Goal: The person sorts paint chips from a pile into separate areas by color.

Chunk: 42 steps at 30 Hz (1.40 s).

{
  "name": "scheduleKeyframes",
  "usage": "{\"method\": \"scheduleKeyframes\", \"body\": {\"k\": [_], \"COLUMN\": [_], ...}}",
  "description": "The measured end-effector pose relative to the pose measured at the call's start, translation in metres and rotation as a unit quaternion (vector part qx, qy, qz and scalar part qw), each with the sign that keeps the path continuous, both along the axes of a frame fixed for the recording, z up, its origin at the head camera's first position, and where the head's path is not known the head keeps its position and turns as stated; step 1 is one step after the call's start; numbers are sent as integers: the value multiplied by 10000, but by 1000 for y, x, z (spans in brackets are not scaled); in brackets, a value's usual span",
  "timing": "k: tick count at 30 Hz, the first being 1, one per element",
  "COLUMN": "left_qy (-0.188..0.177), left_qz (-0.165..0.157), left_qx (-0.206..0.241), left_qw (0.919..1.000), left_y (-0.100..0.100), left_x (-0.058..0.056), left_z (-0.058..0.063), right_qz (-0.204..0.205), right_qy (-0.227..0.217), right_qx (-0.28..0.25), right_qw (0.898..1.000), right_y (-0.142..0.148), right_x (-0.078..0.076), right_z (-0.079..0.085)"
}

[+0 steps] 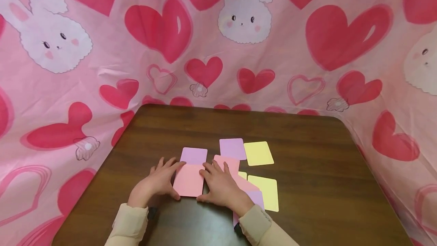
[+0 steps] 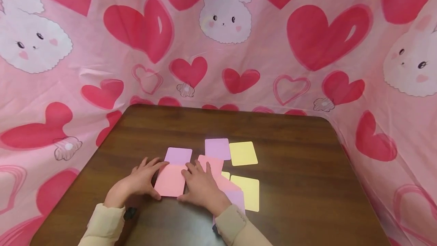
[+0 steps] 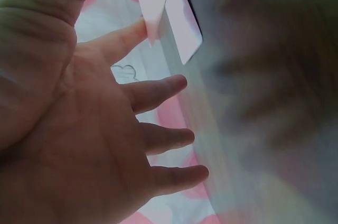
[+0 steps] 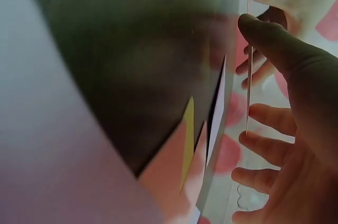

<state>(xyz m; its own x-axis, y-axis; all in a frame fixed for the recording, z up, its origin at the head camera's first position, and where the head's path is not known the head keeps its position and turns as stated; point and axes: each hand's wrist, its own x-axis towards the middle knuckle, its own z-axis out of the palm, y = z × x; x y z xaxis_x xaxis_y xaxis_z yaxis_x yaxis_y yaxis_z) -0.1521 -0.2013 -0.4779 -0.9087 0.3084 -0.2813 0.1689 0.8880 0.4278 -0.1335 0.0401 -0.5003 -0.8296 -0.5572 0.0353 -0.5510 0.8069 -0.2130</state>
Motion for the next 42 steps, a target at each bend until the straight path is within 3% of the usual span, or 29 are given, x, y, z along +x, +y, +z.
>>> {"method": "scheduleKeyframes", "body": {"k": [8,20,38,42], "left_qy": [-129,-175,-379,-338], "left_qz": [146,180,303,294], "left_qx": [-193,-228,-281,-286], "left_qw": [9996,9994,9984,9986], "left_y": [-6,-5,-3,-2], "left_x": [7,19,20,20], "left_z": [-2,-5,-8,-3], "right_qz": [88,144,220,257], "right_qy": [193,-16,-320,-355], "right_qx": [187,334,308,130], "right_qw": [9996,9993,9988,9990], "right_y": [-12,-15,-11,-8], "right_x": [5,17,21,19], "right_z": [-8,-12,-8,-3]}}
